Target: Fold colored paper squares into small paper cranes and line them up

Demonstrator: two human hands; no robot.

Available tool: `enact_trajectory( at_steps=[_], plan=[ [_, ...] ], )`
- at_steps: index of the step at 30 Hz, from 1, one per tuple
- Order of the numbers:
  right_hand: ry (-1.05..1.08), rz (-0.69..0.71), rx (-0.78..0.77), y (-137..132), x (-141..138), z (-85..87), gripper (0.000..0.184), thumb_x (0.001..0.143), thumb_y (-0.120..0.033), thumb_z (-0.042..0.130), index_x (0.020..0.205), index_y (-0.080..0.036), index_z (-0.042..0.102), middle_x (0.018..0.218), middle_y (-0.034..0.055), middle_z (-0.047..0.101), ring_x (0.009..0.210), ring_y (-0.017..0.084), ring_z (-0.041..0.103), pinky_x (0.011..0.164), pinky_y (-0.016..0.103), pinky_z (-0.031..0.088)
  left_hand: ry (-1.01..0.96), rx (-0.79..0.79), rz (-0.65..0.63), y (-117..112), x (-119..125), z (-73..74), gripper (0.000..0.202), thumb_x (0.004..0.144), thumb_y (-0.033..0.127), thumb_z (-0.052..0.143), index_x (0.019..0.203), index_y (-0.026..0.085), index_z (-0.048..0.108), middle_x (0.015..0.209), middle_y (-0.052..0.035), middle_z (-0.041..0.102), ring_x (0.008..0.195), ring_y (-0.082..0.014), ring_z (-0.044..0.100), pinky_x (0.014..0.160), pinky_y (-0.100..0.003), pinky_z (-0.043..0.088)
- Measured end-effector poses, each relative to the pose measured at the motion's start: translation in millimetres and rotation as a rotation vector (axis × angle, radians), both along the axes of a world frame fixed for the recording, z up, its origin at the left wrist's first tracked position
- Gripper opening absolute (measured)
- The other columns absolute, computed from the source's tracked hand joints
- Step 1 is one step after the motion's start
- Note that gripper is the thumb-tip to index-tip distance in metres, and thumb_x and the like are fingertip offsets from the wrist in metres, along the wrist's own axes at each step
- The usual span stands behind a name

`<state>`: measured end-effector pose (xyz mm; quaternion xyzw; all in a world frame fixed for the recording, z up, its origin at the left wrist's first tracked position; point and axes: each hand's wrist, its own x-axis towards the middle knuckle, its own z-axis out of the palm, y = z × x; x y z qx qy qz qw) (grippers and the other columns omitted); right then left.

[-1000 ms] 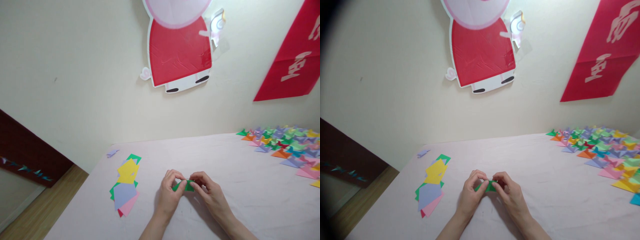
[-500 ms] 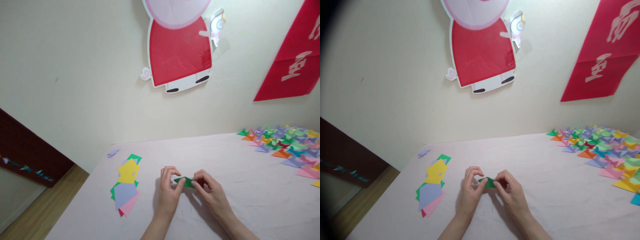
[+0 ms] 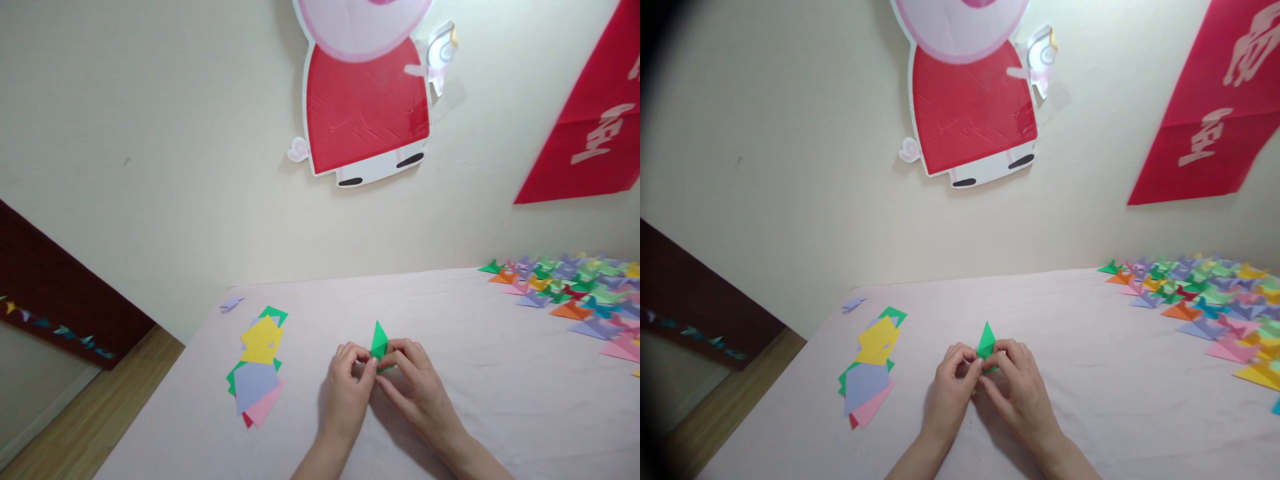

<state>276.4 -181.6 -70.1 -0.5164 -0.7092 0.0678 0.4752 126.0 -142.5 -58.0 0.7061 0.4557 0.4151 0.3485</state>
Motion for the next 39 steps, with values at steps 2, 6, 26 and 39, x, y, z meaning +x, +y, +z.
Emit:
enact_trajectory(
  at_steps=[2,6,26,39],
  plan=[
    [-0.014,-0.057,0.043,0.7,1.3,-0.4,0.019,0.089,-0.024,0.061,0.108,-0.027,0.060,0.118,0.0081,0.054,0.107,0.027,0.052,0.088,0.042,0.046,0.087,0.060,-0.005,0.7,-2.7,3.3,0.014,0.089,0.011,0.061,0.080,0.021,0.059,0.084,0.0013,0.060,0.085,-0.0182,0.054,0.076,-0.029,0.040],
    [-0.035,-0.148,0.066,3.6,5.2,-2.3,0.026,0.091,-0.022,0.055,0.116,-0.030,0.060,0.138,0.0084,0.045,0.120,0.031,0.045,0.095,0.048,0.041,0.249,0.205,-0.048,1.2,-6.5,7.7,0.012,0.089,0.010,0.062,0.086,0.022,0.062,0.088,0.0004,0.063,0.088,-0.0204,0.054,0.077,-0.031,0.039],
    [0.577,0.241,-0.370,13.4,11.3,-8.3,0.020,0.089,-0.042,0.062,0.085,-0.023,0.065,0.115,0.0093,0.064,0.112,0.026,0.059,0.096,0.039,0.045,-0.178,0.002,-0.204,7.4,-7.4,0.4,0.010,0.086,0.015,0.063,0.085,0.023,0.070,0.095,-0.0019,0.071,0.095,-0.0188,0.064,0.084,-0.029,0.048],
    [0.523,0.154,-0.292,10.3,6.4,-0.1,0.023,0.084,-0.036,0.066,0.068,-0.022,0.058,0.077,0.0000,0.054,0.074,0.018,0.054,0.067,0.029,0.044,-0.046,-0.047,-0.129,5.8,-6.7,-1.1,0.014,0.089,0.029,0.063,0.078,0.020,0.065,0.080,0.0000,0.060,0.076,-0.0163,0.056,0.069,-0.026,0.042]
  ],
)
